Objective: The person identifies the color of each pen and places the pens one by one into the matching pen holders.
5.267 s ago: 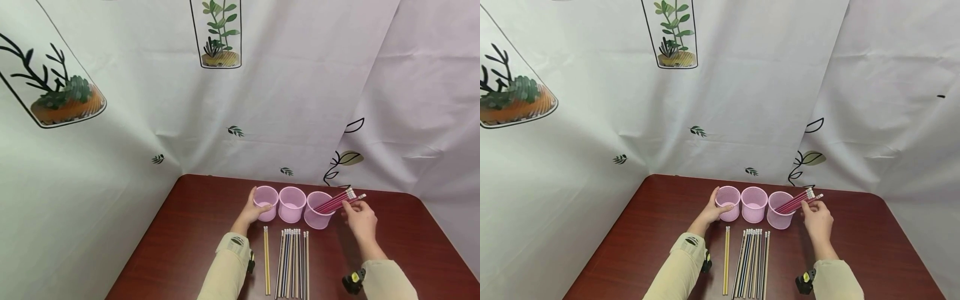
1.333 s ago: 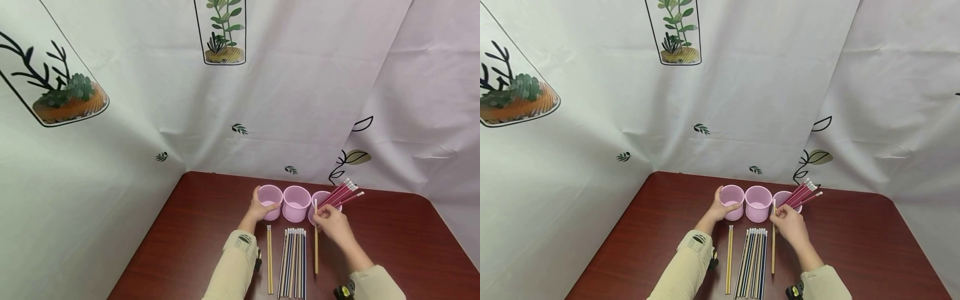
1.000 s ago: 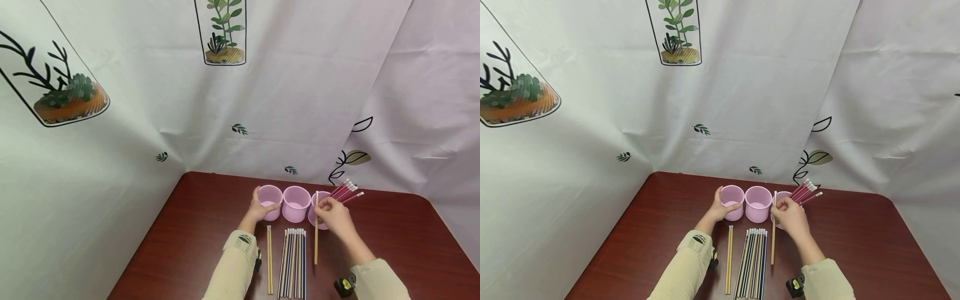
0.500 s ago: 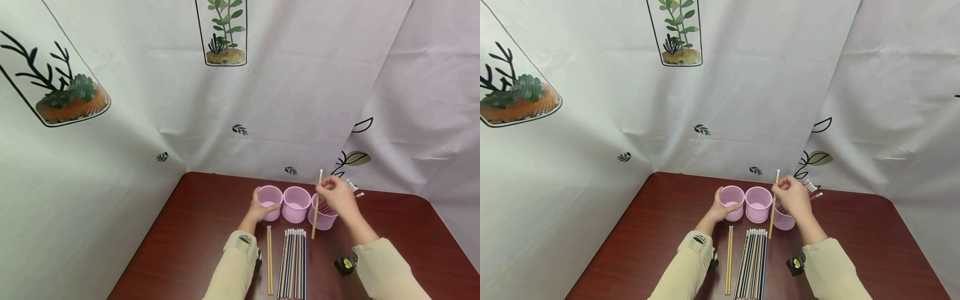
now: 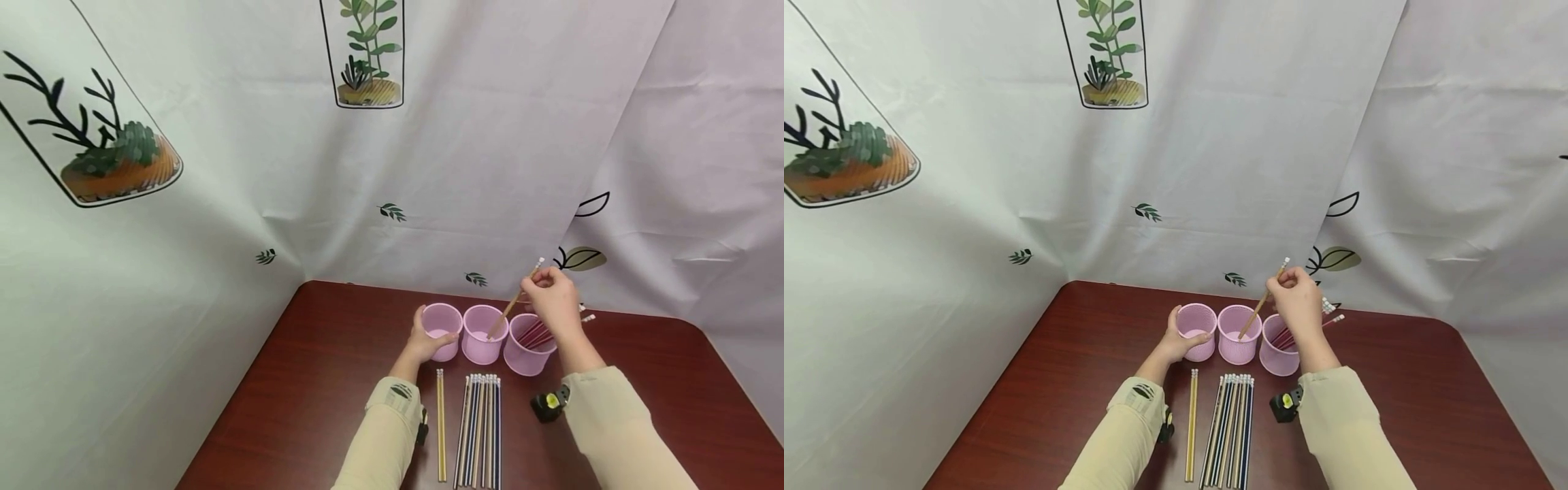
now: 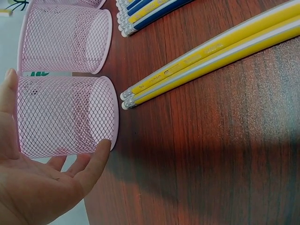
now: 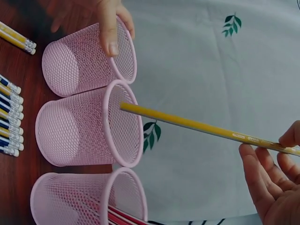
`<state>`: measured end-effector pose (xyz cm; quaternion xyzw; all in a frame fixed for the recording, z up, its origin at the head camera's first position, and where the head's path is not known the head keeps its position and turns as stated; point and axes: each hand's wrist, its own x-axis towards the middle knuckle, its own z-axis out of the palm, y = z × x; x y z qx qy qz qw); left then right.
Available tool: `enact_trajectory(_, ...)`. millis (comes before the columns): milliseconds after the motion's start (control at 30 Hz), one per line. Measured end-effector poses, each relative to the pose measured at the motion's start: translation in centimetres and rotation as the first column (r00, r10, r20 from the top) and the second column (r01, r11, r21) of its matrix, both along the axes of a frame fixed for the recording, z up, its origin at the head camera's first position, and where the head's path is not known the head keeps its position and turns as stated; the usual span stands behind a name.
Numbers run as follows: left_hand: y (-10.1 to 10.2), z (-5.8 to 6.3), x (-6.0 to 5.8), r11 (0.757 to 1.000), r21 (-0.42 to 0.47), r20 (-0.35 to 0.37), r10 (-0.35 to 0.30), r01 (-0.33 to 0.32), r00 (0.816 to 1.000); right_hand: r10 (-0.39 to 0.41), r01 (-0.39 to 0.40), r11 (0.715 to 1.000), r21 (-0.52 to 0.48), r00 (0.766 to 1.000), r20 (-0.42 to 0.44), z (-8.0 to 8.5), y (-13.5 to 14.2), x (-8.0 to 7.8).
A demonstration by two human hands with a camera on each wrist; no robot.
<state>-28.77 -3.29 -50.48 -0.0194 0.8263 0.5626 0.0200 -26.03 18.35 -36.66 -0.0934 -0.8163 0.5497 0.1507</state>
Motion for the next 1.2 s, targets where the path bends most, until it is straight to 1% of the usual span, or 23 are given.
enact_trajectory(167,0.0,0.0,0.0,1.000,0.002,-0.015,-0.002,0.002,1.000,-0.061,0.061,0.998,-0.010,0.998,-0.006,-1.3,0.0,-0.7)
enact_trajectory(300,0.1,0.0,0.1,1.000,0.002,-0.011,0.001,-0.001,1.000,-0.073,0.073,0.997,0.007,0.997,-0.007,-3.1,0.1,-1.1)
enact_trajectory(467,0.2,-0.1,0.3,1.000,-0.001,-0.006,0.003,-0.003,1.000,-0.107,0.106,0.989,0.103,0.994,-0.004,-5.3,-0.3,-1.0)
enact_trajectory(567,0.1,-0.2,0.3,1.000,0.005,-0.016,0.000,0.000,1.000,-0.140,0.137,0.975,0.173,0.990,0.008,-6.4,-0.7,-0.9)
enact_trajectory(733,0.0,0.0,0.3,1.000,0.005,-0.018,0.001,-0.001,1.000,-0.158,0.148,0.976,0.161,0.986,0.052,-7.7,-1.2,-0.6)
enact_trajectory(900,0.0,0.1,0.3,1.000,-0.005,-0.012,0.007,-0.007,1.000,-0.164,0.153,0.975,0.158,0.985,0.054,-8.8,-1.8,-0.4)
enact_trajectory(1067,-0.1,0.3,0.3,1.000,-0.008,-0.011,0.011,-0.011,1.000,-0.170,0.159,0.970,0.183,0.984,0.049,-9.2,-2.0,-0.1)
enact_trajectory(1133,-0.1,0.2,0.3,1.000,-0.008,-0.007,0.012,-0.012,1.000,-0.189,0.171,0.963,0.207,0.979,0.074,-9.2,-1.9,0.1)
enact_trajectory(1200,-0.1,0.1,0.3,1.000,-0.013,-0.008,0.012,-0.012,1.000,-0.221,0.187,0.953,0.240,0.968,0.123,-9.1,-1.8,0.2)
